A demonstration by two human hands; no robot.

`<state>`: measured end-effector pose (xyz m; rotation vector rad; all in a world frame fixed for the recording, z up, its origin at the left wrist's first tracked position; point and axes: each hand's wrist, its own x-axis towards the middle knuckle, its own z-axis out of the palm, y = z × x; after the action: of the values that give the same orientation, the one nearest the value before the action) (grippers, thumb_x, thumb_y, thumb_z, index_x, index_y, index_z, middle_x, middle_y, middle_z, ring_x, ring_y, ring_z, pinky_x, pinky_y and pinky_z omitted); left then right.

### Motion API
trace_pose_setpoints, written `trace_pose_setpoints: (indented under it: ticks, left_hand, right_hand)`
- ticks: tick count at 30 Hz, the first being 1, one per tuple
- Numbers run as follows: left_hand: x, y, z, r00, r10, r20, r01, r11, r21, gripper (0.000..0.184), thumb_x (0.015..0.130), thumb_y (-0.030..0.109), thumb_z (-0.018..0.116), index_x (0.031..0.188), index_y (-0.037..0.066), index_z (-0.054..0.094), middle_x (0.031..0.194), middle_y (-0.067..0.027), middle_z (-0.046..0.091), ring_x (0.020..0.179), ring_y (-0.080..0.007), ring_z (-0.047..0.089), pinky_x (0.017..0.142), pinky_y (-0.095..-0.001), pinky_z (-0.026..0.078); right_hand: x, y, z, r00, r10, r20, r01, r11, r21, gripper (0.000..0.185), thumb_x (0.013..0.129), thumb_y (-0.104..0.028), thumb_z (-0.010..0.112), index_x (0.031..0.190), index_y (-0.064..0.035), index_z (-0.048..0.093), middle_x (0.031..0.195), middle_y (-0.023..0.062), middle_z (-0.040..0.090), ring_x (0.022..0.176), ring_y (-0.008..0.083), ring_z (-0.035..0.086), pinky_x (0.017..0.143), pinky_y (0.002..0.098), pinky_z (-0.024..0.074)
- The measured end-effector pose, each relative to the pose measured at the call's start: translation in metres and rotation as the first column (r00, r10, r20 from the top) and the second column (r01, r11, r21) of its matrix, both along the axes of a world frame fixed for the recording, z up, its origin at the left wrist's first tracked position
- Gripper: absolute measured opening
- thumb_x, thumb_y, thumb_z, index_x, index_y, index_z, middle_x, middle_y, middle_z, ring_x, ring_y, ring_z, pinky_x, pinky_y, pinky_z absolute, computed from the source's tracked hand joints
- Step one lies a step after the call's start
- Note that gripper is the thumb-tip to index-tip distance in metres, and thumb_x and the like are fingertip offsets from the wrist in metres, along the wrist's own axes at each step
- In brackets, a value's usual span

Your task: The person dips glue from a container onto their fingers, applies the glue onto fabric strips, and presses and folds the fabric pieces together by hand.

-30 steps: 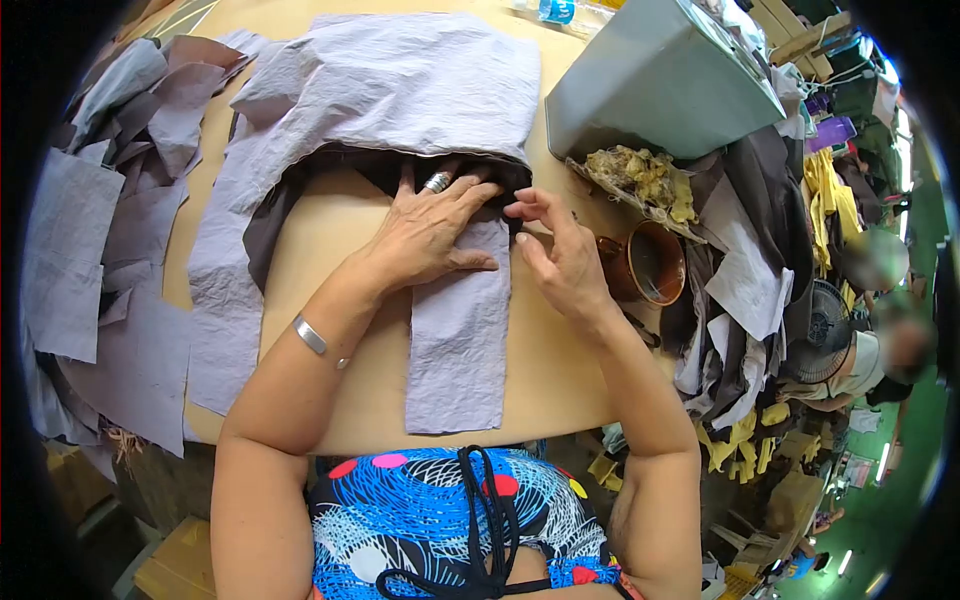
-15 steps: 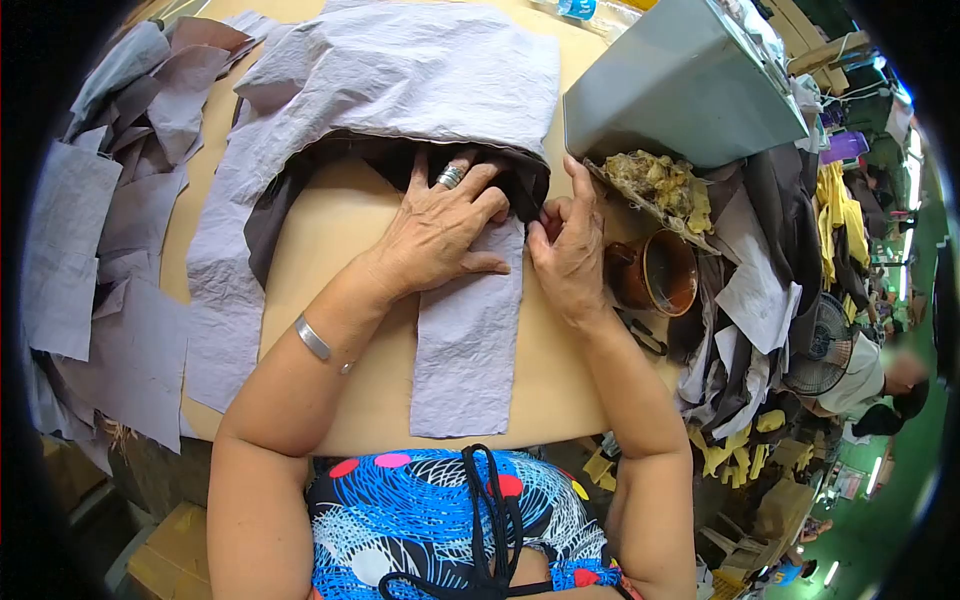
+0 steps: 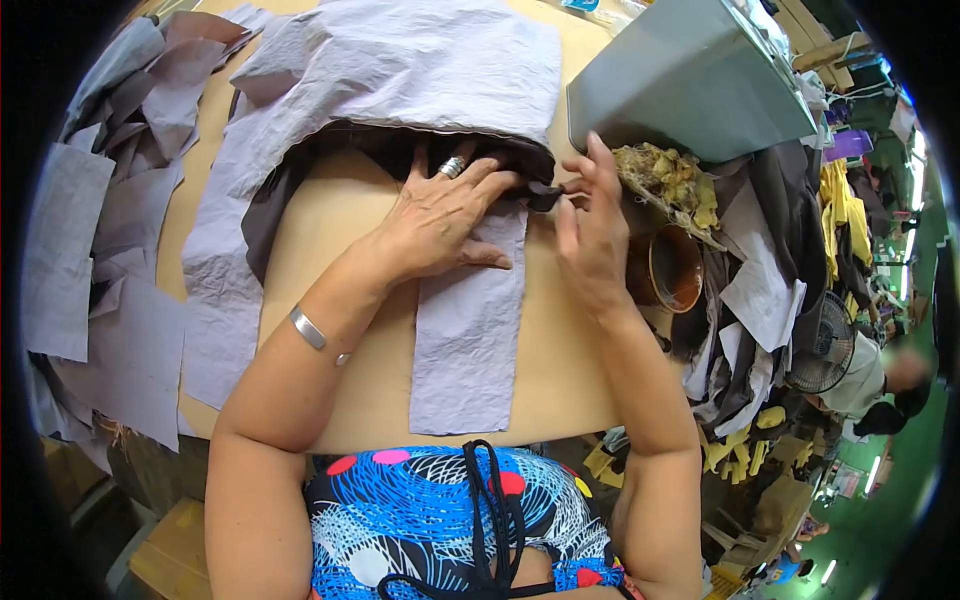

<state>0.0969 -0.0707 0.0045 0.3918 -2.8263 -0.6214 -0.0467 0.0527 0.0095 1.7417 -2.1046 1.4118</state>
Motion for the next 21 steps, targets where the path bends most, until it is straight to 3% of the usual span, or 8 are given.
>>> trace_pose_setpoints:
  ticks: [1,4,5,8,12,15,18,21]
  left_hand:
    - [0.0,-0.002,-0.002,1.0,0.0,0.007,0.0,1.0,-0.016,0.08,0.065,0.053,0.069,0.129,0.015,0.041,0.135,-0.0135,0.039,0.123,-0.0331,0.04,0.101,-0.0604,0.02]
    - [-0.001,-0.003,-0.008,1.0,-0.003,0.027,0.004,0.999,-0.042,0.086,0.064,0.056,0.068,0.131,0.012,0.038,0.134,-0.0158,0.04,0.122,-0.0328,0.041,0.102,-0.0584,0.02]
    - [-0.001,-0.003,-0.006,0.999,-0.002,0.033,0.004,0.999,-0.037,0.087,0.064,0.057,0.068,0.132,0.011,0.038,0.134,-0.0164,0.04,0.122,-0.0329,0.041,0.102,-0.0577,0.02]
    - [-0.001,-0.003,-0.004,0.999,-0.002,0.038,0.003,1.0,-0.018,0.09,0.064,0.059,0.067,0.133,0.011,0.037,0.134,-0.018,0.04,0.123,-0.0328,0.041,0.102,-0.0571,0.02]
    - [0.0,-0.003,-0.006,1.0,0.002,-0.013,-0.002,0.999,-0.04,0.088,0.063,0.056,0.069,0.133,0.013,0.037,0.134,-0.0184,0.04,0.122,-0.0315,0.042,0.102,-0.0578,0.021]
    - [-0.001,-0.005,0.008,0.995,-0.034,0.089,0.022,0.991,0.134,0.085,0.062,0.051,0.073,0.132,0.02,0.038,0.133,-0.0175,0.04,0.121,-0.0327,0.042,0.101,-0.0584,0.022]
    - [0.0,0.0,0.007,0.999,-0.021,0.044,0.02,0.999,0.026,0.08,0.061,0.047,0.075,0.13,0.027,0.041,0.133,-0.0157,0.04,0.12,-0.0336,0.043,0.101,-0.0586,0.022]
    - [0.0,0.001,0.006,0.998,-0.036,0.059,0.039,0.998,-0.053,0.076,0.062,0.048,0.073,0.13,0.03,0.042,0.135,-0.0148,0.039,0.121,-0.0348,0.042,0.101,-0.0589,0.022]
  right_hand:
    - [0.004,0.008,0.004,1.0,0.03,-0.006,-0.03,0.998,-0.058,0.061,0.076,0.013,0.045,0.132,-0.0078,0.036,0.102,0.0142,0.056,0.084,0.0224,0.056,0.075,0.0311,0.0459]
    - [0.012,0.025,0.013,0.983,0.115,-0.141,-0.116,0.993,0.002,0.052,0.069,0.015,0.046,0.118,-0.003,0.051,0.098,0.0145,0.054,0.086,0.0299,0.053,0.08,0.036,0.0441]
    - [0.016,0.027,0.017,0.991,0.127,-0.027,-0.125,0.99,0.071,0.041,0.069,0.013,0.048,0.105,-0.0039,0.059,0.096,0.0121,0.056,0.087,0.03,0.053,0.081,0.0363,0.0433]
    - [0.014,0.027,0.01,0.977,0.209,0.047,-0.214,0.939,0.27,0.038,0.069,0.011,0.05,0.101,-0.0056,0.061,0.094,0.0114,0.056,0.089,0.0291,0.054,0.081,0.0363,0.0431]
    - [0.015,0.019,0.006,0.99,0.141,0.024,-0.143,0.977,0.156,0.037,0.072,0.01,0.048,0.105,-0.0027,0.057,0.098,0.0139,0.06,0.094,0.0294,0.058,0.082,0.0341,0.0439]
    - [0.018,0.015,0.001,0.903,0.015,0.43,-0.079,0.988,0.13,0.039,0.076,0.01,0.045,0.112,-0.0014,0.05,0.1,0.0159,0.061,0.095,0.0272,0.06,0.084,0.0327,0.044]
    - [0.013,0.013,-0.009,0.818,0.026,0.575,-0.075,0.995,0.062,0.039,0.078,0.01,0.042,0.116,-0.0008,0.045,0.102,0.0159,0.061,0.094,0.025,0.06,0.084,0.0328,0.0446]
    - [0.018,0.017,-0.001,0.815,-0.023,0.579,-0.02,0.997,0.068,0.038,0.076,0.011,0.043,0.112,0.0001,0.047,0.104,0.0156,0.06,0.094,0.027,0.059,0.083,0.0333,0.0446]
